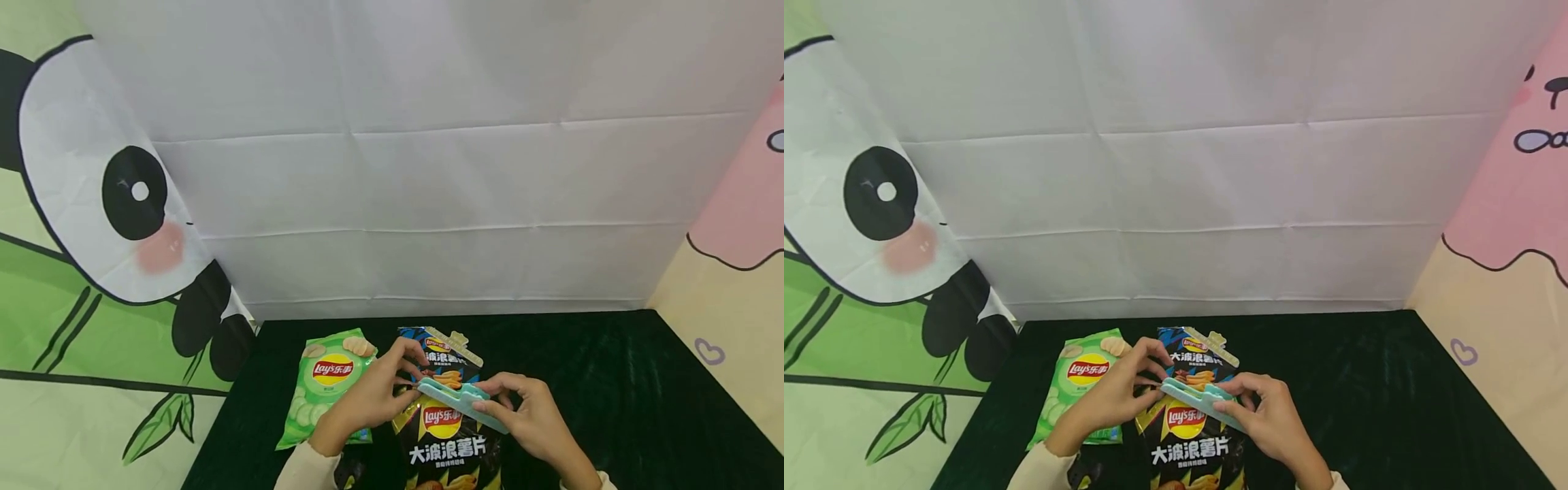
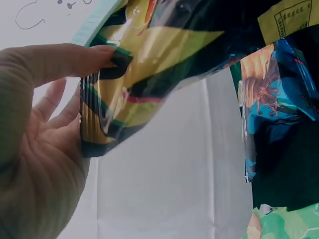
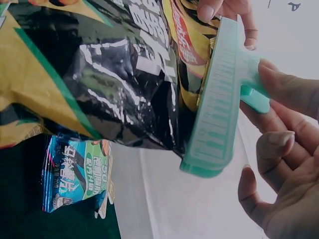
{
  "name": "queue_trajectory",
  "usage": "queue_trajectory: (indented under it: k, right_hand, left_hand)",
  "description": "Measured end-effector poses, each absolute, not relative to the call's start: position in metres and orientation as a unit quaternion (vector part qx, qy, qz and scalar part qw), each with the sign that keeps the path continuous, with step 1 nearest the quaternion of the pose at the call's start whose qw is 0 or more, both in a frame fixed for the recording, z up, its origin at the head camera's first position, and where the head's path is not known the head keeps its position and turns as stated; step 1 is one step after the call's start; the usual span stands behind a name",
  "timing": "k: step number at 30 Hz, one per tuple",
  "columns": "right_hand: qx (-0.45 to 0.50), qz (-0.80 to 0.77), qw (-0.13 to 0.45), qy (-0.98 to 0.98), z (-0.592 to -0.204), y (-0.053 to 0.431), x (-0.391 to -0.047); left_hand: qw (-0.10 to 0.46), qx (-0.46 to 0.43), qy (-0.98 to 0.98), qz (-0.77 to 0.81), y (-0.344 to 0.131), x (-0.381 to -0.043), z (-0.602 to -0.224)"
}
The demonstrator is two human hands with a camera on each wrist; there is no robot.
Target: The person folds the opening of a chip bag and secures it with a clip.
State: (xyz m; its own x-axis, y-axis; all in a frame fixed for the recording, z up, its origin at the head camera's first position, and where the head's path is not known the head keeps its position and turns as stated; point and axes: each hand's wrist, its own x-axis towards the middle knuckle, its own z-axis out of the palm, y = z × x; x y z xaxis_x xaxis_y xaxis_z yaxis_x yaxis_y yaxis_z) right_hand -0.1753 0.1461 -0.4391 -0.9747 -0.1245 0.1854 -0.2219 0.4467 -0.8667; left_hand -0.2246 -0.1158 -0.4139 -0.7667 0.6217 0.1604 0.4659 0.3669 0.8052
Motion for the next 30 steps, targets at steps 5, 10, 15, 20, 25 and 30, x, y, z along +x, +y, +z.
queue_trajectory:
  k: [5,10,15,20,25,30]
  right_hand:
    - [0.133,0.516,0.046,-0.845,-0.442,0.144,-0.176]
    - [0.160,0.523,0.021,-0.837,-0.446,0.143,-0.174]
    - [0.162,0.544,-0.028,-0.823,-0.452,0.143,-0.170]
    - [0.125,0.553,-0.021,-0.824,-0.458,0.142,-0.168]
    - [0.111,0.562,0.010,-0.819,-0.460,0.137,-0.169]
    - [0.084,0.585,0.006,-0.807,-0.466,0.138,-0.166]
  left_hand:
    - [0.093,0.319,0.831,0.447,-0.125,-0.219,-0.412]
    - [0.074,0.281,0.842,0.454,-0.139,-0.213,-0.419]
    - [0.068,0.199,0.851,0.481,-0.149,-0.204,-0.442]
    - [0.115,0.156,0.838,0.510,-0.143,-0.195,-0.466]
    - [0.209,0.117,0.802,0.547,-0.140,-0.183,-0.484]
    - [0.289,0.159,0.750,0.573,-0.140,-0.171,-0.498]
